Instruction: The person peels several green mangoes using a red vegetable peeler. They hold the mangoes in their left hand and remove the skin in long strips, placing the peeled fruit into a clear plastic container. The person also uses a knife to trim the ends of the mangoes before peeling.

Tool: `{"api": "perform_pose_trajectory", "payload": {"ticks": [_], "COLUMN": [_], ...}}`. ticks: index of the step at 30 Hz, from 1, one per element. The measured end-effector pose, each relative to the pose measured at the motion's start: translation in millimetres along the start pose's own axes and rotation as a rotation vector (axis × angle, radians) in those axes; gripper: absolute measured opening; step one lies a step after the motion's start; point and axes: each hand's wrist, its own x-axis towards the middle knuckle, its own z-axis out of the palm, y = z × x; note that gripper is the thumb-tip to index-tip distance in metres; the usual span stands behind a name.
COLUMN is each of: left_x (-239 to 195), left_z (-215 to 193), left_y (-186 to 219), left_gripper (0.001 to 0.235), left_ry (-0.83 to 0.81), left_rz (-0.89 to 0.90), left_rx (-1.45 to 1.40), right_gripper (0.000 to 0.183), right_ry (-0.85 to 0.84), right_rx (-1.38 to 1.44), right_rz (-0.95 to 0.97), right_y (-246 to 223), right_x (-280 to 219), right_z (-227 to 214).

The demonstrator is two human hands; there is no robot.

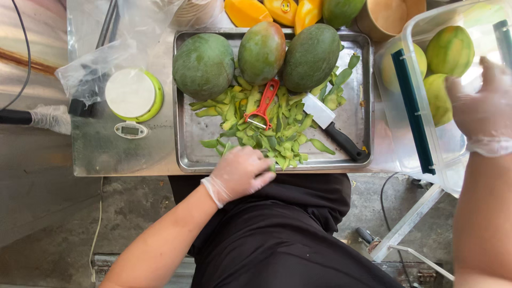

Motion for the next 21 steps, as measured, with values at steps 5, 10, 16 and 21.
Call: {"api": "perform_pose_trajectory", "payload": {"ticks": [5, 10, 16, 21], "left_x": [12.0, 26.2, 9.7, -3.4], "left_z": [9.2, -5.7, -25.8, -25.1], "left_y": [8.8, 3.1, 14.7, 18.7], "left_gripper": [0.040, 0.041, 0.013, 0.012], "left_ry": [0.098, 0.329, 0.517, 0.629], "left_rz": [-0.030, -0.086, -0.128, -0.257], "left_rx": [0.104, 0.115, -0.120, -0.214], "right_gripper": [0.038, 0.038, 0.058, 0.063], "right_ry": [0.104, -0.121, -0.067, -0.247], "right_rx": [0.380, 0.433, 0.711, 0.261], "right_rz": [-0.347, -0.457, -0.280, 0.037], "right_y": [-107.8, -159.7, -160.5, -181.2], "right_x": [-44.0, -52.7, 69.2, 166.6], "right_z": [-20.3, -1.7, 46.4, 120.9]}}
